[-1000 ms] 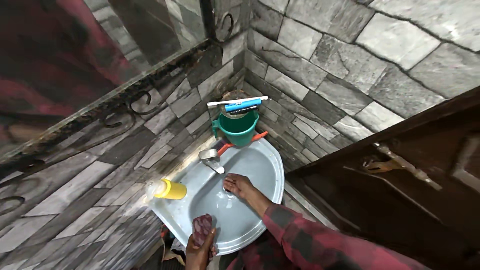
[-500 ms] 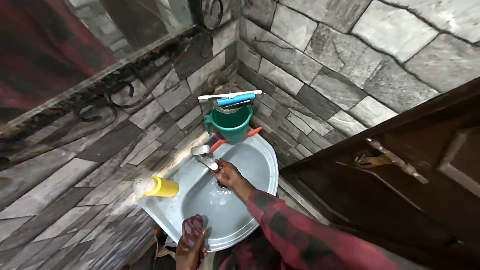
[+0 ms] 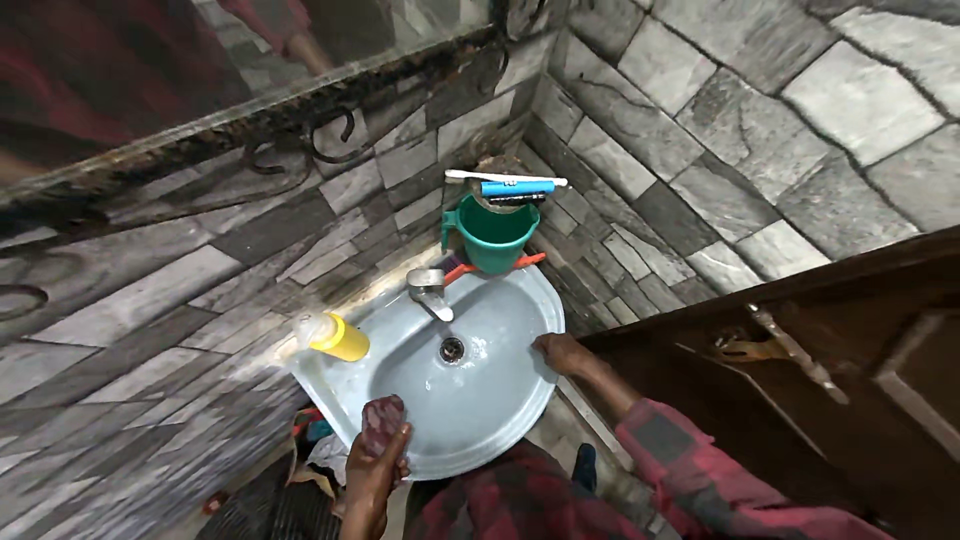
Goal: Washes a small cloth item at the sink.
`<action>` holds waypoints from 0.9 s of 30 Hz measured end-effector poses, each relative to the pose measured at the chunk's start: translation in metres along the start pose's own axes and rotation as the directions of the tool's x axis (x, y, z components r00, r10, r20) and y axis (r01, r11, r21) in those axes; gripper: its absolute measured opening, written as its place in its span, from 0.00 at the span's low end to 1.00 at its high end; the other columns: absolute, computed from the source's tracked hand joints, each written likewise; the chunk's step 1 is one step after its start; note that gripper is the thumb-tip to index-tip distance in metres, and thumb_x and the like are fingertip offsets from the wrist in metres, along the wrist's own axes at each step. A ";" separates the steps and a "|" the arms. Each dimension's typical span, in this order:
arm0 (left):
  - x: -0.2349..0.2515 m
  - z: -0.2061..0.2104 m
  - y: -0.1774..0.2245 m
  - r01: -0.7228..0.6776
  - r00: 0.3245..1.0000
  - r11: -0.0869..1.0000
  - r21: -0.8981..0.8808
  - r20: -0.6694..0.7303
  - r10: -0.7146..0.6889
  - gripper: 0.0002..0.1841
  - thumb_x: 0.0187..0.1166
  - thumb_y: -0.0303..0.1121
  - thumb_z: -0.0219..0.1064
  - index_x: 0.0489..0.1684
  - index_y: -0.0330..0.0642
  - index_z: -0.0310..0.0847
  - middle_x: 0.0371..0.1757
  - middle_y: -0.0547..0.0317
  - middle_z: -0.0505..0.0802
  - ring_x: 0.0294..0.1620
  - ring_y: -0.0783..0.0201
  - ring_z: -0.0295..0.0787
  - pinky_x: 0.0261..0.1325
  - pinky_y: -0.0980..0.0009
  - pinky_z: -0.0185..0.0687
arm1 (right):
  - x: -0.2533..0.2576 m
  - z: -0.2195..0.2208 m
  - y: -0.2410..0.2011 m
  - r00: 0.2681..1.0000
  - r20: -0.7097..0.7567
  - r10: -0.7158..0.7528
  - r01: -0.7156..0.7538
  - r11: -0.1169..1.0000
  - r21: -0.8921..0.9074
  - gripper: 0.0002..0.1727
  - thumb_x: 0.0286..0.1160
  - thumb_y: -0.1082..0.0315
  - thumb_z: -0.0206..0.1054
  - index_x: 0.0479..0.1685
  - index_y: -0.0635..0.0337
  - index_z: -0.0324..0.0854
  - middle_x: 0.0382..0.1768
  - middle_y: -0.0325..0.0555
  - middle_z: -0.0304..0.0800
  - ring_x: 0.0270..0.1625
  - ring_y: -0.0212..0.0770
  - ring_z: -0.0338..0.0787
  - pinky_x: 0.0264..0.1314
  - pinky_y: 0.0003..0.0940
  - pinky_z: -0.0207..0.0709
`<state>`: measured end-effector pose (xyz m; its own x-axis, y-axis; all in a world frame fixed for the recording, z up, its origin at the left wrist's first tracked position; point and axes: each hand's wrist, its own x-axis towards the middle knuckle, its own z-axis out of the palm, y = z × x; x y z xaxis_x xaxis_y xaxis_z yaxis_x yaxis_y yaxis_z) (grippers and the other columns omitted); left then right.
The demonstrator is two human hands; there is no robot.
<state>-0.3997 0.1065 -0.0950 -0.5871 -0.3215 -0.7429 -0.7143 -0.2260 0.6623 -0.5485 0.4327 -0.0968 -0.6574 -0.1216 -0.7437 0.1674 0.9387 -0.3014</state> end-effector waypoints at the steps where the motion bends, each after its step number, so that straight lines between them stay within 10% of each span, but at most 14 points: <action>1: 0.000 0.001 0.002 -0.003 1.000 1.000 0.005 0.008 0.003 0.27 0.75 0.32 0.76 0.67 0.31 0.67 0.23 0.55 0.84 0.14 0.67 0.80 0.17 0.72 0.81 | -0.005 0.004 0.000 1.000 0.007 -0.012 0.013 0.999 -0.031 0.16 0.85 0.72 0.60 0.65 0.68 0.83 0.64 0.66 0.86 0.68 0.64 0.85 0.73 0.62 0.73; 8: 0.000 0.006 0.004 0.015 1.000 1.000 0.023 0.024 -0.016 0.28 0.75 0.32 0.77 0.67 0.33 0.67 0.25 0.53 0.84 0.14 0.67 0.80 0.17 0.72 0.81 | -0.014 0.069 -0.013 0.994 0.110 -0.012 0.049 0.939 -0.341 0.27 0.80 0.71 0.62 0.76 0.77 0.72 0.80 0.70 0.70 0.86 0.66 0.64 0.90 0.59 0.52; 12: -0.002 0.005 0.007 0.011 1.000 0.999 0.031 0.018 -0.011 0.27 0.74 0.32 0.77 0.66 0.33 0.67 0.23 0.53 0.84 0.14 0.67 0.80 0.17 0.73 0.80 | -0.012 0.087 -0.048 0.934 0.277 -0.228 0.263 0.960 -0.100 0.21 0.85 0.71 0.56 0.72 0.71 0.76 0.71 0.68 0.81 0.76 0.64 0.78 0.81 0.62 0.64; 20: -0.011 0.004 0.018 -0.040 0.999 0.999 -0.006 0.005 0.040 0.26 0.75 0.32 0.77 0.65 0.31 0.68 0.23 0.53 0.84 0.13 0.67 0.80 0.17 0.72 0.80 | 0.009 0.047 -0.078 0.940 -0.239 -0.243 0.286 0.944 0.166 0.21 0.85 0.67 0.62 0.73 0.65 0.80 0.68 0.65 0.82 0.70 0.59 0.84 0.75 0.53 0.76; 27: -0.015 0.012 0.015 -0.053 0.998 0.998 -0.018 0.038 0.054 0.29 0.74 0.32 0.78 0.68 0.32 0.67 0.27 0.51 0.85 0.15 0.66 0.80 0.18 0.72 0.81 | 0.039 -0.020 -0.138 0.673 -0.571 -0.471 0.536 0.842 -0.063 0.26 0.87 0.69 0.57 0.82 0.69 0.68 0.74 0.67 0.78 0.75 0.62 0.81 0.78 0.54 0.74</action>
<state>-0.4055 0.1187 -0.0750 -0.6387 -0.2977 -0.7096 -0.6753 -0.2252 0.7023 -0.6120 0.3046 -0.0722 -0.9405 -0.3394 -0.0180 -0.2572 0.7456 -0.6147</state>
